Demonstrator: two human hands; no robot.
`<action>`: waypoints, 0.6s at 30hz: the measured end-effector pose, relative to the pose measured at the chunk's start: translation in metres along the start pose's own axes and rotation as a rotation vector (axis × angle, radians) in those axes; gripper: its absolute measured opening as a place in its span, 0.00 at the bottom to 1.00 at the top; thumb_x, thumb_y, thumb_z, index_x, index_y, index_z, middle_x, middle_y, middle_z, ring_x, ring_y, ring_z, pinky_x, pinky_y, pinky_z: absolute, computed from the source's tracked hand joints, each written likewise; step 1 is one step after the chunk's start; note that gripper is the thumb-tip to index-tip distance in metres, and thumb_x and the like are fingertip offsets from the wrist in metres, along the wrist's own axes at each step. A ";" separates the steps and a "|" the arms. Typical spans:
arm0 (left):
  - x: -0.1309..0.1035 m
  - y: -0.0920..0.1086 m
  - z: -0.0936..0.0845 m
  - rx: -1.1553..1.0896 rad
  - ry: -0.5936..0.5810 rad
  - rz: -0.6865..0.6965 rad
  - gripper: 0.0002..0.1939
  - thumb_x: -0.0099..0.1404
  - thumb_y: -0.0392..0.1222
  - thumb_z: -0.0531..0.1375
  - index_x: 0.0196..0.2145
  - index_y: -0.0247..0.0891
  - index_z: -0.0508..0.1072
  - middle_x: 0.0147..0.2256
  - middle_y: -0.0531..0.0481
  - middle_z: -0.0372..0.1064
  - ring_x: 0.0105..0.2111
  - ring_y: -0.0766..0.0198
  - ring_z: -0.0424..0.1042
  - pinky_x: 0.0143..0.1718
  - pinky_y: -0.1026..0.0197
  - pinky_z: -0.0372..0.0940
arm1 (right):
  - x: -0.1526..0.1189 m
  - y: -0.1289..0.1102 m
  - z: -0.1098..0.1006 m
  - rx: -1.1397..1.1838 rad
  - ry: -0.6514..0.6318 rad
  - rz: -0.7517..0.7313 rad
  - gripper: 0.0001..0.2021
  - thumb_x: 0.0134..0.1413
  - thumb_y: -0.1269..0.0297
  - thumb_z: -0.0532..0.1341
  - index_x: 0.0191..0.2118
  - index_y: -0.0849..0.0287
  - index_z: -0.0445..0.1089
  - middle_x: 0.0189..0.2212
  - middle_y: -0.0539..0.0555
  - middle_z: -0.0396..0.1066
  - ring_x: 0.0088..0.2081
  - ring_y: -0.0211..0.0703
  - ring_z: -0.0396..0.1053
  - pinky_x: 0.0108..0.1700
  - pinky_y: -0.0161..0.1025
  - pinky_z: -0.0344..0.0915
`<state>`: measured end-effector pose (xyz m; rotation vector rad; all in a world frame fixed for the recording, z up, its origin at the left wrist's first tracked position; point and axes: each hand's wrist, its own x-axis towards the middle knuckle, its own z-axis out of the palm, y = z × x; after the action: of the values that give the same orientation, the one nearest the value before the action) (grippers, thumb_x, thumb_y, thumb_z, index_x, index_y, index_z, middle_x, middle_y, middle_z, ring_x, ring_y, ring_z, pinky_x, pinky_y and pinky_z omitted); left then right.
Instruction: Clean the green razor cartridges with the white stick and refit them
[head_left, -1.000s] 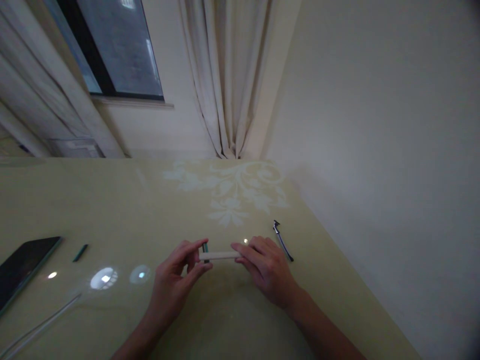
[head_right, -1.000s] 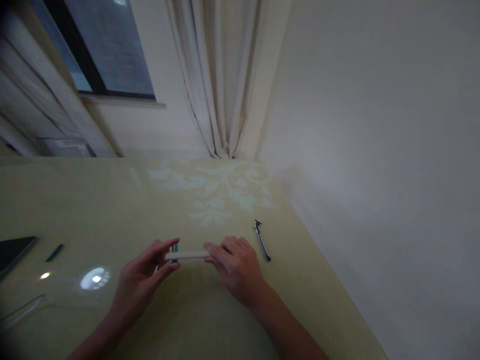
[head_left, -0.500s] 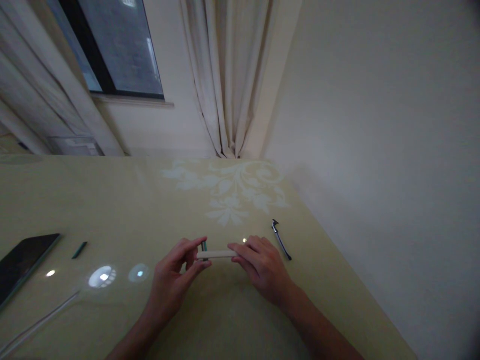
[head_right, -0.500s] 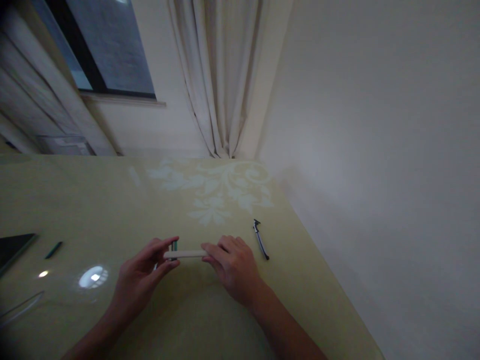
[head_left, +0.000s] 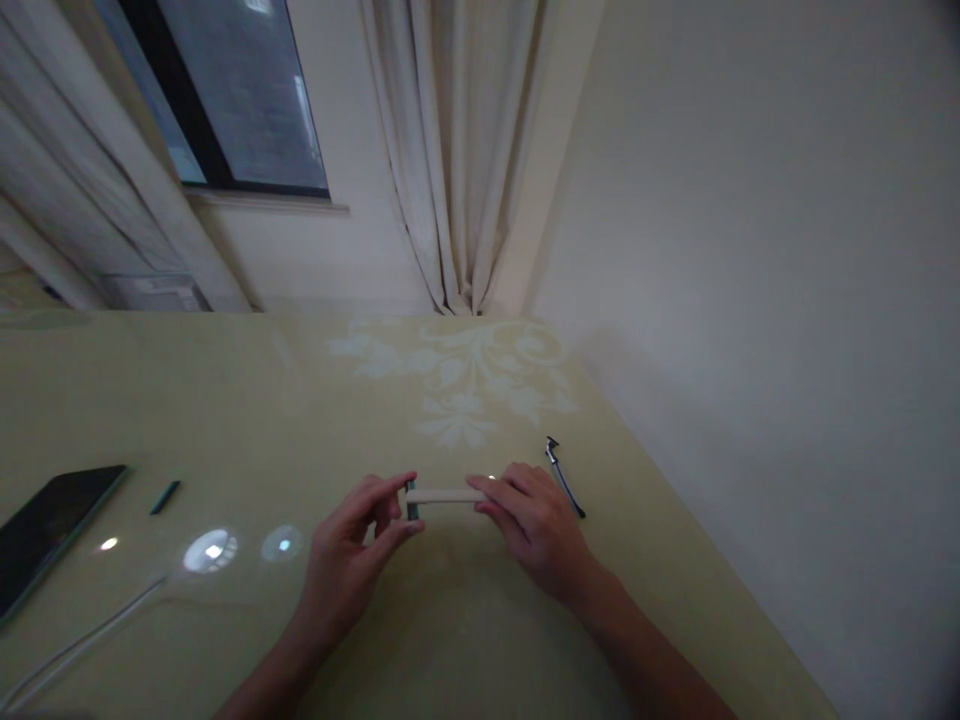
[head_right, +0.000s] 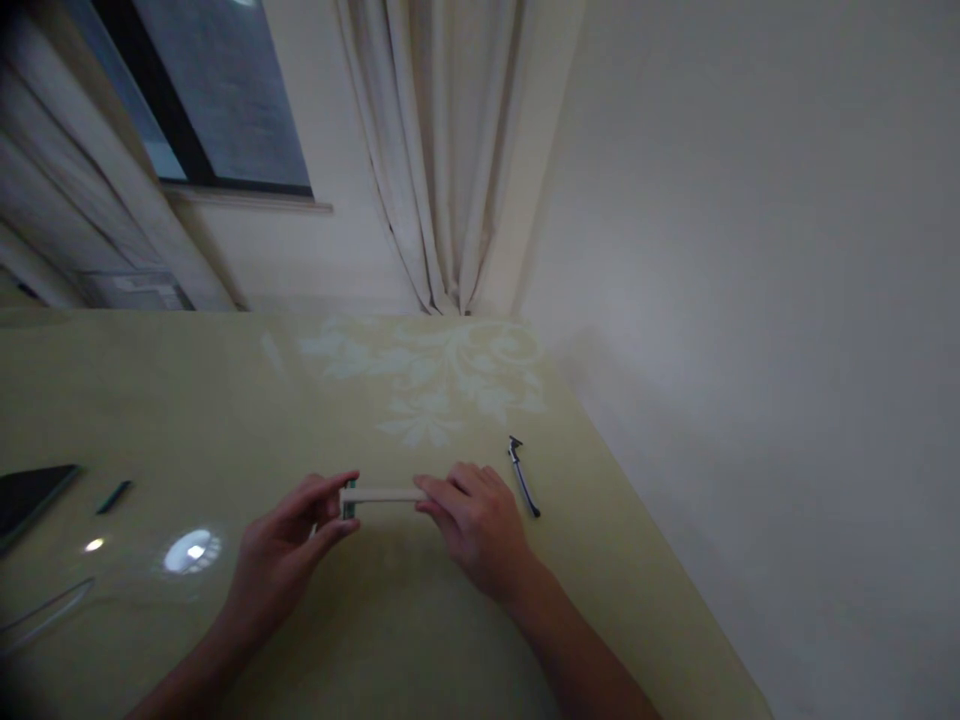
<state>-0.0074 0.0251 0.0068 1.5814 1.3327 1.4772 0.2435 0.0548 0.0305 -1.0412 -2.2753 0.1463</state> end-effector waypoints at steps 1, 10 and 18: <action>0.000 0.000 0.000 0.000 0.005 -0.001 0.18 0.63 0.41 0.71 0.52 0.47 0.84 0.29 0.56 0.67 0.28 0.65 0.69 0.33 0.64 0.66 | 0.000 0.001 0.000 0.000 0.008 0.009 0.19 0.79 0.54 0.54 0.56 0.55 0.79 0.34 0.55 0.73 0.36 0.46 0.68 0.40 0.41 0.62; 0.002 0.002 0.000 -0.010 0.016 -0.017 0.19 0.63 0.40 0.71 0.52 0.48 0.84 0.29 0.57 0.67 0.28 0.66 0.69 0.32 0.65 0.65 | 0.001 -0.003 0.002 0.033 -0.001 -0.016 0.21 0.80 0.53 0.52 0.56 0.57 0.79 0.34 0.56 0.72 0.37 0.47 0.68 0.40 0.42 0.61; -0.001 0.001 0.002 -0.018 -0.005 -0.022 0.18 0.64 0.40 0.71 0.52 0.49 0.84 0.29 0.57 0.67 0.28 0.66 0.69 0.32 0.65 0.65 | 0.001 -0.003 0.002 0.033 -0.017 -0.018 0.21 0.79 0.53 0.52 0.56 0.57 0.79 0.34 0.55 0.72 0.37 0.47 0.67 0.40 0.41 0.60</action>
<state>-0.0048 0.0246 0.0065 1.5531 1.3263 1.4673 0.2400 0.0535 0.0303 -1.0060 -2.2895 0.1849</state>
